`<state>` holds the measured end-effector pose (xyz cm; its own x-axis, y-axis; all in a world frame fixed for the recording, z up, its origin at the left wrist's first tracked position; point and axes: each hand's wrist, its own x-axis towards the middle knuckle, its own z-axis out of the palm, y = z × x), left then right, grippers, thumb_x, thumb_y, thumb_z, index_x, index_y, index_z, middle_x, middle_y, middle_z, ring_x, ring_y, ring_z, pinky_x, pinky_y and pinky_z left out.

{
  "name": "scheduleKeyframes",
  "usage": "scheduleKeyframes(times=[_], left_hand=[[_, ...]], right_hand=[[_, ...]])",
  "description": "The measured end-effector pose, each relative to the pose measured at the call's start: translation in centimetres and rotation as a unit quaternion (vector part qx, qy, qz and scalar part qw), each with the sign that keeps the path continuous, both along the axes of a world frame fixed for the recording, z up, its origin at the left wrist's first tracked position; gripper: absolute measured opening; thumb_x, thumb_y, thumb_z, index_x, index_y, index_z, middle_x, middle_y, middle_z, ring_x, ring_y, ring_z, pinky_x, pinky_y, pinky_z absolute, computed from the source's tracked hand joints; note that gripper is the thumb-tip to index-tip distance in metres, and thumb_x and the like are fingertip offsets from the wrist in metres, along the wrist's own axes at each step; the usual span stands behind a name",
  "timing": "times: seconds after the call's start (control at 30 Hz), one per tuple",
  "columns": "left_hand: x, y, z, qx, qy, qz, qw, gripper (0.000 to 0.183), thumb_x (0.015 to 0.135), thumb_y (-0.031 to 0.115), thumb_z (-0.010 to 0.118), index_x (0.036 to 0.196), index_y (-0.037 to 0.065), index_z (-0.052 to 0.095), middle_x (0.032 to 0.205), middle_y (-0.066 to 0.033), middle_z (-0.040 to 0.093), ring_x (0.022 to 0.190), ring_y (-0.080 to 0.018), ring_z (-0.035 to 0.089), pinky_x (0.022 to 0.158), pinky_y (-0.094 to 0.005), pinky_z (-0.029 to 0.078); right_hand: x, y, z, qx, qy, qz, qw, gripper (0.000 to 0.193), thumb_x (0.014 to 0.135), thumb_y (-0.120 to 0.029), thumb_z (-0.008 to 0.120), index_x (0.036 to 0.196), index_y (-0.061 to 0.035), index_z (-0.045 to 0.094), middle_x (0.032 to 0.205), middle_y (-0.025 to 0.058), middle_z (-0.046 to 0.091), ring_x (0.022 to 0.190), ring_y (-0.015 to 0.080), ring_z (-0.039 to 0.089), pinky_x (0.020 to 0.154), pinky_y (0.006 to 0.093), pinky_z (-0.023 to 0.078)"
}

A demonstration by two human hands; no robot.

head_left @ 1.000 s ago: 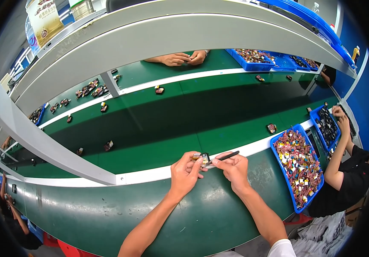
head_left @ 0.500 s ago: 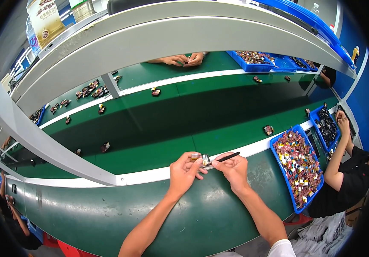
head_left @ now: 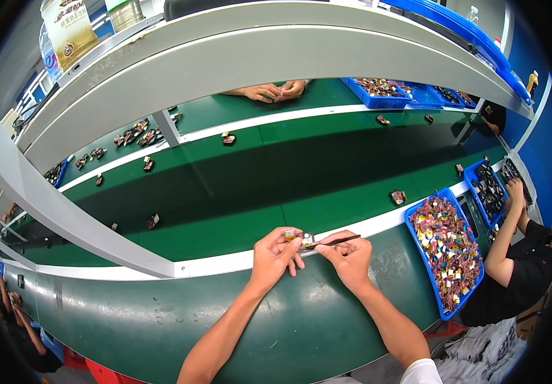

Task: Assemble small plastic components and use a pen to mark them on an industrial assembly line.

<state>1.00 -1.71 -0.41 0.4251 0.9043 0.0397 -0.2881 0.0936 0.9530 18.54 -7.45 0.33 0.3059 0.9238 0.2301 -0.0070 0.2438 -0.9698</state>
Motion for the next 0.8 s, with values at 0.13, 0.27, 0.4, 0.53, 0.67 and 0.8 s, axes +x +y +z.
scheduleKeyframes(times=[0.13,0.27,0.4,0.53,0.67,0.8], left_hand=[[0.10,-0.04,0.08,0.000,-0.006,-0.002,1.000,0.022,0.099,0.007,0.061,0.115,-0.008,0.060,0.091,-0.0150,0.068,0.061,-0.0191,0.069,0.043,-0.0252,0.053],[0.07,-0.05,0.13,-0.003,-0.006,-0.003,1.000,0.022,0.099,0.007,0.060,0.115,-0.008,0.060,0.092,-0.0152,0.069,0.061,-0.0192,0.069,0.043,-0.0258,0.053],[0.07,-0.09,0.03,-0.001,-0.009,-0.004,1.000,0.022,0.099,0.006,0.060,0.115,-0.008,0.060,0.091,-0.0149,0.069,0.061,-0.0191,0.069,0.043,-0.0259,0.053],[0.09,-0.12,-0.04,0.004,-0.011,-0.006,1.000,0.021,0.099,0.005,0.060,0.115,-0.008,0.060,0.089,-0.0143,0.068,0.061,-0.0182,0.068,0.043,-0.0250,0.052],[0.06,-0.14,-0.12,0.006,-0.012,-0.008,1.000,0.020,0.099,0.004,0.060,0.115,-0.008,0.060,0.088,-0.0142,0.068,0.059,-0.0173,0.067,0.042,-0.0244,0.052],[0.02,-0.13,-0.11,0.004,-0.011,-0.003,1.000,0.019,0.099,0.004,0.060,0.115,-0.007,0.061,0.087,-0.0136,0.068,0.059,-0.0158,0.066,0.042,-0.0236,0.050]], right_hand=[[-0.04,-0.12,0.17,0.000,-0.021,0.002,1.000,0.009,0.082,0.005,0.078,0.089,0.0020,0.073,0.069,-0.0051,0.063,0.052,-0.0035,0.035,0.045,0.0181,0.025],[-0.21,-0.19,0.17,-0.002,-0.021,0.001,1.000,0.009,0.082,0.004,0.079,0.088,0.0012,0.073,0.073,-0.0037,0.066,0.052,-0.0033,0.036,0.045,0.0181,0.026],[-0.16,-0.12,0.18,-0.002,-0.026,0.000,1.000,0.009,0.082,0.004,0.079,0.087,0.0008,0.073,0.072,-0.0038,0.065,0.052,-0.0032,0.037,0.045,0.0178,0.026],[0.00,-0.08,0.19,0.003,-0.041,0.000,0.999,0.009,0.082,0.003,0.079,0.087,0.0007,0.073,0.071,-0.0042,0.065,0.052,-0.0030,0.037,0.045,0.0180,0.026],[0.19,-0.06,0.25,-0.007,-0.043,0.007,0.999,0.009,0.082,0.002,0.079,0.088,0.0012,0.073,0.070,-0.0045,0.064,0.052,-0.0027,0.036,0.046,0.0184,0.025],[0.06,-0.14,0.50,-0.014,-0.034,0.005,0.999,0.009,0.082,0.002,0.079,0.089,0.0015,0.073,0.069,-0.0045,0.064,0.052,-0.0025,0.036,0.046,0.0182,0.025]])
